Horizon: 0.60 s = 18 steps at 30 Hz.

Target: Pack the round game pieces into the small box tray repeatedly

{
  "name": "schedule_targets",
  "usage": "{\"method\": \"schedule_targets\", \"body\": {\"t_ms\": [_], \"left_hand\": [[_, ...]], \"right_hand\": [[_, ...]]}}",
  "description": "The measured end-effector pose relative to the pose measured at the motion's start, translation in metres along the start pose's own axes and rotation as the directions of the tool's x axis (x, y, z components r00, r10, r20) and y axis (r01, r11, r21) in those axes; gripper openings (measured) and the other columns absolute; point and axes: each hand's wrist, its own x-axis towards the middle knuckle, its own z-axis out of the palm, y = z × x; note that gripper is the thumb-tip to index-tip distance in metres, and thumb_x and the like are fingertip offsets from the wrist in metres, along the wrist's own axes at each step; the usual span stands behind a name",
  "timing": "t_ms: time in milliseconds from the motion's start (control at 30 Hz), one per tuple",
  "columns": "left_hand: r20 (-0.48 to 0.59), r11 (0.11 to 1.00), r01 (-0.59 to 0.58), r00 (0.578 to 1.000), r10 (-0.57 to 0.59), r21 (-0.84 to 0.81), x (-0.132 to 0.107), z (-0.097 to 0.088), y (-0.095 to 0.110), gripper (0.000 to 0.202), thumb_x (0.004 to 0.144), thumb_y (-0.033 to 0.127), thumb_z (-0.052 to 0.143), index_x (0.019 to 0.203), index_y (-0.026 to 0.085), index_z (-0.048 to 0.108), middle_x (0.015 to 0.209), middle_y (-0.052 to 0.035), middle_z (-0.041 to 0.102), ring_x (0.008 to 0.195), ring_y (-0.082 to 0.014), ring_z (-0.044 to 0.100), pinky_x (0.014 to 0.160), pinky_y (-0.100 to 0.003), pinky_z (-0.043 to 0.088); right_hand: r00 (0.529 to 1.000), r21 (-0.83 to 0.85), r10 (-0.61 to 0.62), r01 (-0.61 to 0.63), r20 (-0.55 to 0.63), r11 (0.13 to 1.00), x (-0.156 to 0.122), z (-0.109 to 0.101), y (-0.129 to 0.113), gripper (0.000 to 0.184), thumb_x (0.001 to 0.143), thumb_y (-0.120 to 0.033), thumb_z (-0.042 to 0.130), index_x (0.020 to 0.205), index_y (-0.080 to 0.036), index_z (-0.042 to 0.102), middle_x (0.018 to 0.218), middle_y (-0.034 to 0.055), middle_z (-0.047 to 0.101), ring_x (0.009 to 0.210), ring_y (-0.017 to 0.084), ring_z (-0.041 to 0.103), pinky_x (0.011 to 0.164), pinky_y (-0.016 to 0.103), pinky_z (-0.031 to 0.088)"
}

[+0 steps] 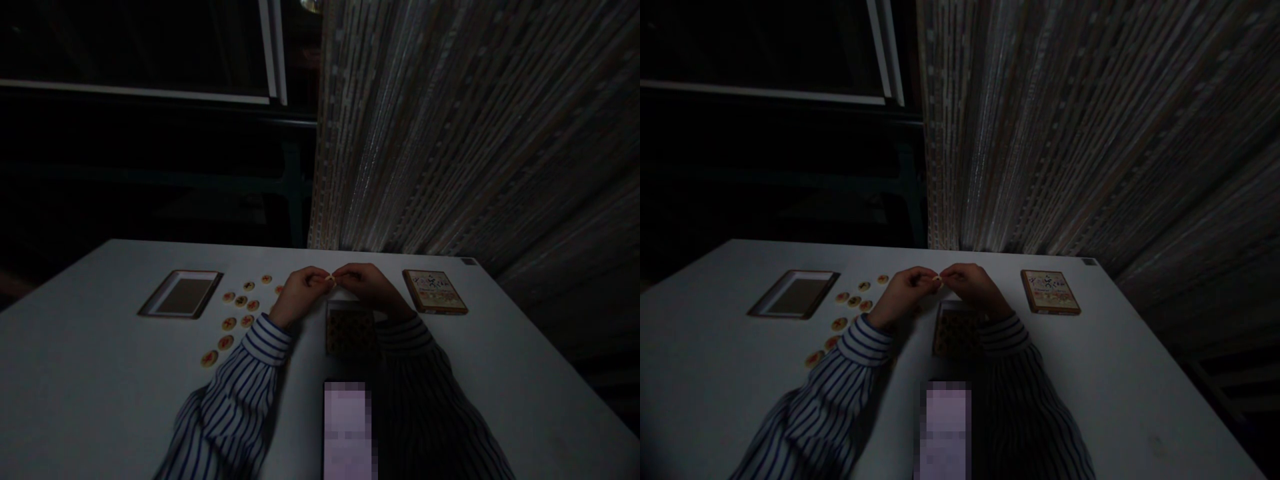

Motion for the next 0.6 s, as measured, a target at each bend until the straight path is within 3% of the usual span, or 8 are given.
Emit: {"method": "schedule_targets", "body": {"t_ms": [367, 600], "left_hand": [[0.005, 0.998, 0.064, 0.998, -0.063, -0.023, 0.0002, 0.0013, -0.0040, 0.024, 0.069, 0.033, 0.059, 0.079, 0.012, 0.061, 0.069, -0.0040, 0.065, 0.064, -0.0127, 0.060, 0.061, -0.023, 0.046], [0.000, 0.994, 0.097, 0.995, -0.097, -0.050, 0.0021, 0.0030, -0.0068, 0.022, 0.070, 0.031, 0.056, 0.076, 0.012, 0.062, 0.065, -0.0026, 0.064, 0.062, -0.0124, 0.059, 0.059, -0.022, 0.044]], "right_hand": [[1.000, -0.126, -0.002, 0.004, 0.016, 0.992, -0.0017, -0.0001, 0.0024, 0.018, 0.072, -0.025, 0.052, 0.080, -0.016, 0.065, 0.074, 0.0019, 0.066, 0.070, 0.013, 0.059, 0.064, 0.023, 0.044], [0.999, -0.298, -0.039, 0.040, 0.010, 0.954, -0.0016, -0.0013, 0.0017, 0.020, 0.074, -0.024, 0.049, 0.083, -0.016, 0.065, 0.076, 0.0013, 0.066, 0.070, 0.011, 0.058, 0.063, 0.021, 0.042]]}}
